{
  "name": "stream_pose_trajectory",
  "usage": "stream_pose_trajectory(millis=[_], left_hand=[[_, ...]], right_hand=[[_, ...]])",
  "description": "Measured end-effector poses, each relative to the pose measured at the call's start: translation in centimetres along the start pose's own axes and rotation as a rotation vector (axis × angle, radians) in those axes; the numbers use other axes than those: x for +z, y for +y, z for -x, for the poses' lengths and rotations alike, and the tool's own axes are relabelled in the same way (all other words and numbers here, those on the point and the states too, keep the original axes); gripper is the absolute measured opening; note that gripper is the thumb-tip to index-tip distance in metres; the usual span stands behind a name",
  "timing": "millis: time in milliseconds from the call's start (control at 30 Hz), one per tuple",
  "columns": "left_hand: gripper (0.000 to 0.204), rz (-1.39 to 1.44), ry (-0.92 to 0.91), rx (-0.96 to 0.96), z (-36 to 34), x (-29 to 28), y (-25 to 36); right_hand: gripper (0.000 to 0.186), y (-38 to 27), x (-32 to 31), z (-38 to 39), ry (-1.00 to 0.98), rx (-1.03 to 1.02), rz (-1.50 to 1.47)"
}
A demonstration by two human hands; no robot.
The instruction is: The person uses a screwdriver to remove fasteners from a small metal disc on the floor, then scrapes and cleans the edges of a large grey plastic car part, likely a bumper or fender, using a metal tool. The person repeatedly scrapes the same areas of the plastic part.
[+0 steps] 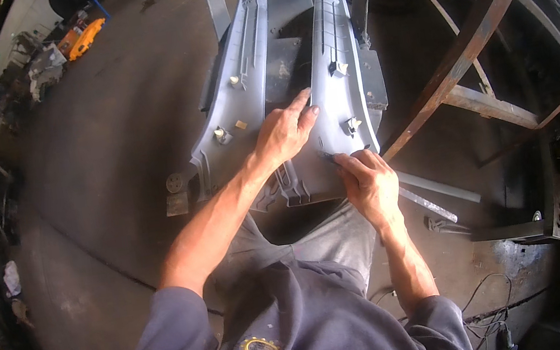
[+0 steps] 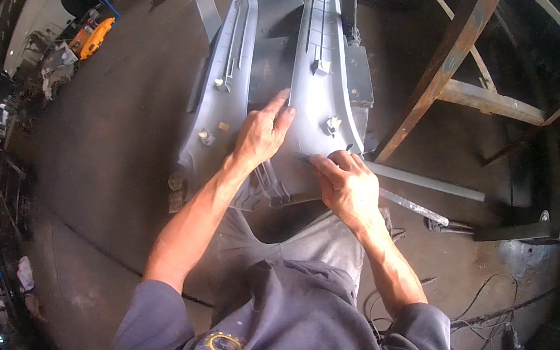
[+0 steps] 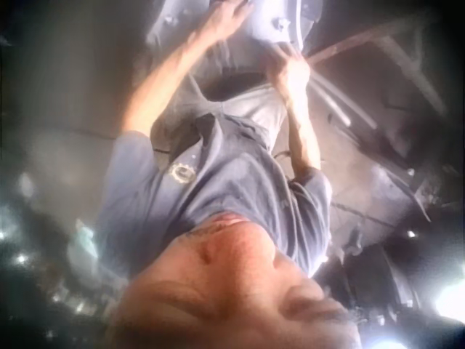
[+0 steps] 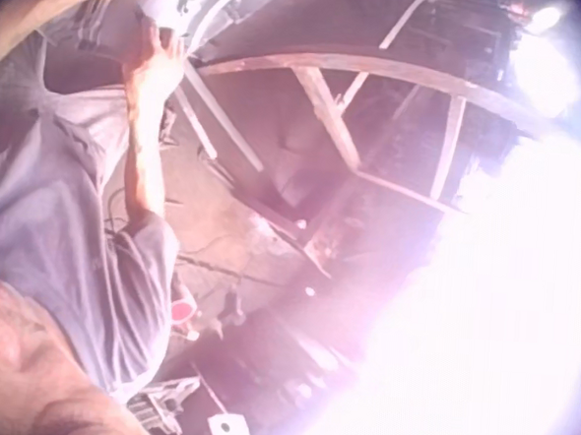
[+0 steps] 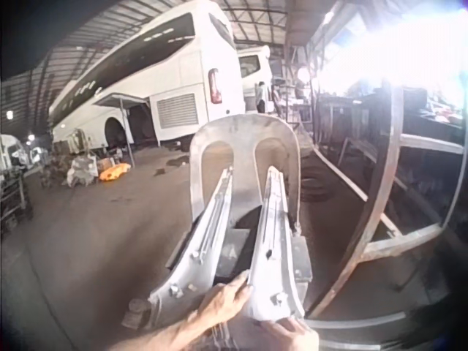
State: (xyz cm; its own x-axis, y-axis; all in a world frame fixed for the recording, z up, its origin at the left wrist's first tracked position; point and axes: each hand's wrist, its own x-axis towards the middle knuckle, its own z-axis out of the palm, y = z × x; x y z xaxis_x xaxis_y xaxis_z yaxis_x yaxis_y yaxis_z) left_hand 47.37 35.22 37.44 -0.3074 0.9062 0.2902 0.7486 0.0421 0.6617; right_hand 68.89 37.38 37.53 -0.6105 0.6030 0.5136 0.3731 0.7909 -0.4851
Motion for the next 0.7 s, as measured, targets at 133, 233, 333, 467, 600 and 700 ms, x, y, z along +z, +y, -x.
stream_pose_trajectory(millis=[133, 233, 333, 467, 600, 700], left_hand=[[0.046, -0.061, -0.030, 0.052, -1.2, -0.7, 0.4], [0.046, -0.141, -0.008, 0.080, -2.3, -1.3, -0.3], [0.054, -0.025, -0.047, 0.107, -4.1, -1.4, -1.6], [0.084, 0.080, -0.170, 0.185, -6.7, -1.7, -3.6], [0.104, 0.340, -0.410, 0.172, -7.5, -2.4, -5.5], [0.105, 0.443, -0.512, 0.077, -7.5, -2.9, -4.7]], right_hand=[[0.023, -1.6, 0.2, 0.5, 0.088, 0.161, 0.042], [0.020, -3.7, 0.4, 0.7, 0.196, 0.298, 0.055], [0.020, -5.1, 0.6, 0.7, 0.234, 0.330, 0.127], [0.020, -5.8, 0.4, 0.8, 0.268, 0.654, -0.528], [0.025, -4.6, -0.7, 3.4, 0.394, 0.789, -0.870], [0.032, -2.8, 1.8, 9.6, 0.507, 0.843, -0.806]])
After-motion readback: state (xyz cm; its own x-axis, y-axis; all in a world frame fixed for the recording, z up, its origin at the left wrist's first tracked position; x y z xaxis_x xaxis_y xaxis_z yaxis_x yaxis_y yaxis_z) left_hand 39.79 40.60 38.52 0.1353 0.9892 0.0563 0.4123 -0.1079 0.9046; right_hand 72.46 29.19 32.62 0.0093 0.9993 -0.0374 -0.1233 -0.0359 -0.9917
